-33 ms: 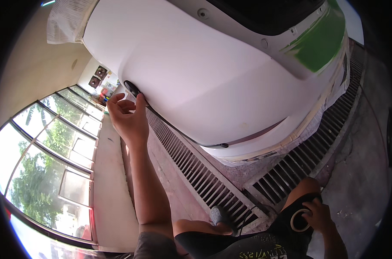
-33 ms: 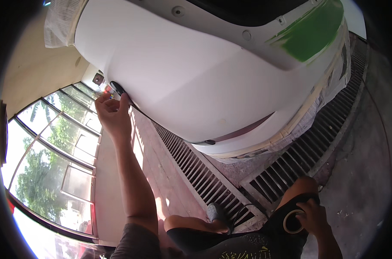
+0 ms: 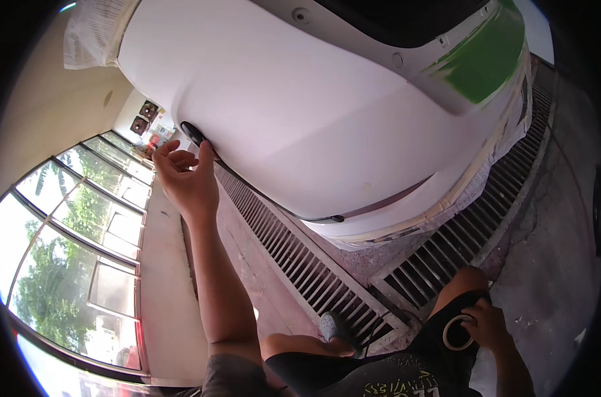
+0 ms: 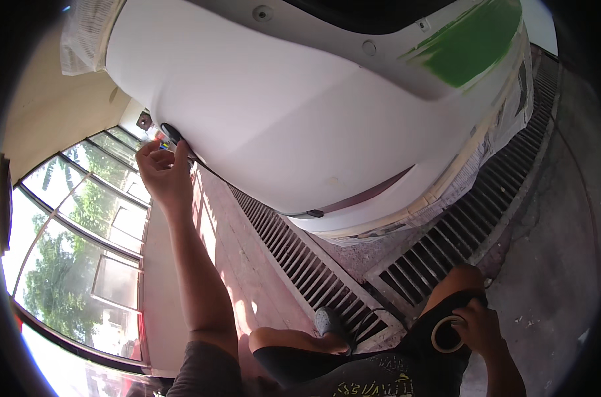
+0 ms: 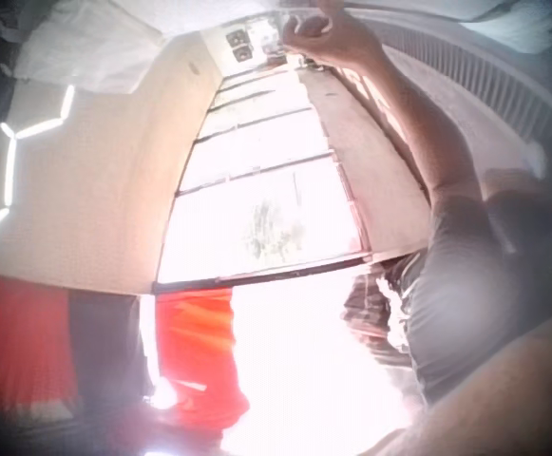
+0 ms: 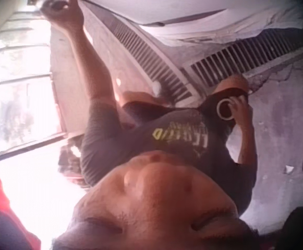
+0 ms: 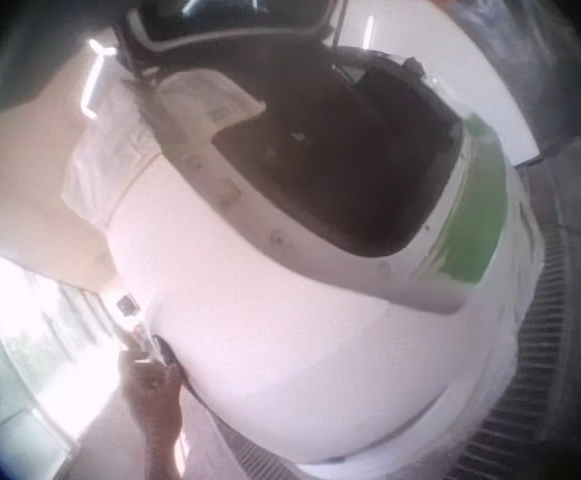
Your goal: The person applies masking tape to the front bumper of a white car, smoothing it along the contours and using a small metal tool to press the edges. The person also places newspaper over the lower bumper area to protect it during painting.
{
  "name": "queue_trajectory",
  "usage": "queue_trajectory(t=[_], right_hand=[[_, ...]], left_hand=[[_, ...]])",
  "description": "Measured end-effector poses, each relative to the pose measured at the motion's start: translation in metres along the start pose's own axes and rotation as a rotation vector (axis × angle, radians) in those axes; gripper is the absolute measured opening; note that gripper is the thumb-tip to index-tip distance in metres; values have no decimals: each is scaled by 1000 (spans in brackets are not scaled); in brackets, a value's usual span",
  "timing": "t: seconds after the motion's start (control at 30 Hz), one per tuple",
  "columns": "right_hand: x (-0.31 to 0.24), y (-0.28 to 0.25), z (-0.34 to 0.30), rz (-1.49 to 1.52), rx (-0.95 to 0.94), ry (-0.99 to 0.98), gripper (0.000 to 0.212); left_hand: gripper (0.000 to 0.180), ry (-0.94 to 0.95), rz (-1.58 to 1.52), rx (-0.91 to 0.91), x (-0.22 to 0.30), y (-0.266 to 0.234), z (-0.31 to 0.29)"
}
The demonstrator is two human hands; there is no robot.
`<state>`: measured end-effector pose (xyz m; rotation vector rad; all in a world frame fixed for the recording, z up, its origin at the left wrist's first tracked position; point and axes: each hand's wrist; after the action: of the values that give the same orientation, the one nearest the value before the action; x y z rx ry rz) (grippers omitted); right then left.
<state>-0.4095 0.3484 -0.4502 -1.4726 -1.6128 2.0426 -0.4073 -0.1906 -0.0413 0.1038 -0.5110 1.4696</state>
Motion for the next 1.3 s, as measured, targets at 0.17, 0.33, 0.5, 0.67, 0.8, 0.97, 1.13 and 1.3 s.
queue_trajectory(t=[0.17,0.33,0.5,0.67,0.8,0.97,1.13,1.3], right_hand=[[-16,-38,-2,155,-38,197,47],[4,-32,-28,320,116,322,30],[-45,-29,-37,232,26,85,17],[-29,-29,-22,106,254,291,34],[-1,-55,-3,41,349,275,41],[-41,-107,42,312,287,169,26],[-142,-139,90,434,375,-505,51],[-262,-129,152,682,29,-666,55]], left_hand=[[62,142,202,-63,-55,-26,22],[82,187,349,-79,-75,-38,41],[89,26,367,-18,-100,-33,45],[85,-11,334,-41,-95,-31,43],[80,-11,297,-49,-95,-33,37],[73,28,71,-20,-77,-7,2],[64,172,47,22,-44,-4,0],[61,242,137,12,-51,-20,-1]])
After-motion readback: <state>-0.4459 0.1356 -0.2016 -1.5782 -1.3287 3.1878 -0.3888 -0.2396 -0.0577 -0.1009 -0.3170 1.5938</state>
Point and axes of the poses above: each hand's wrist, its own z-axis towards the middle knuckle, its own y-axis out of the palm, x = y × z, and after that the axes turned 7 degrees about -z, right-handed
